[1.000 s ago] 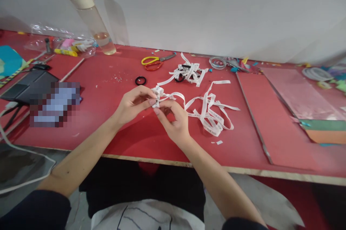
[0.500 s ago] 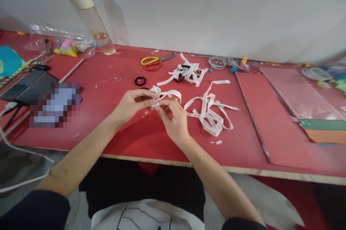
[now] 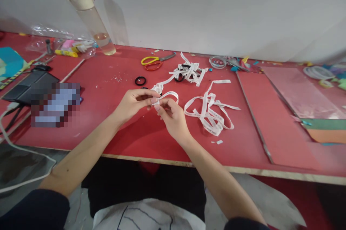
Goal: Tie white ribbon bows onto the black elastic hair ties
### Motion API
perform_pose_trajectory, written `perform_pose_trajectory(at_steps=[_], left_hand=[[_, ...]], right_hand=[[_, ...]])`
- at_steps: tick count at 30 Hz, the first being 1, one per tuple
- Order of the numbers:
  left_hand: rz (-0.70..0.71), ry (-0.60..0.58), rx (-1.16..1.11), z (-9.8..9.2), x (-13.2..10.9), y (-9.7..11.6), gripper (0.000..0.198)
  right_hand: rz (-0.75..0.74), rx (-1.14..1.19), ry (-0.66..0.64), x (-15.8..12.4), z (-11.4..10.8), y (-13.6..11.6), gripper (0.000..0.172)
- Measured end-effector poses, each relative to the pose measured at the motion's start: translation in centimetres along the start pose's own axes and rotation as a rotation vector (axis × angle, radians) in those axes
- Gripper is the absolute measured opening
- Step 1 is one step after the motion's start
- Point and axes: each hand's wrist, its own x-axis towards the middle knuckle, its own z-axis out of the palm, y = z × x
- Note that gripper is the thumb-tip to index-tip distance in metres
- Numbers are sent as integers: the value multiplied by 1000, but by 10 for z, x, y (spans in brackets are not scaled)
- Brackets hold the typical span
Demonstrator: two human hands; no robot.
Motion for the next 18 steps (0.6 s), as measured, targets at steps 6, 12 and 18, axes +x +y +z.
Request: perform_pose_trajectory(at_steps=[6, 12, 18], left_hand=[[-61, -60, -78, -8, 3, -7, 29], [-24, -28, -61, -5, 3, -7, 26], [-9, -5, -30, -1, 1, -3, 24]], right_hand=[[-246, -285, 120, -3, 0, -3, 4], [-136, -206, 73, -1, 0, 2, 12], [-5, -44, 26, 0, 2, 0, 23]])
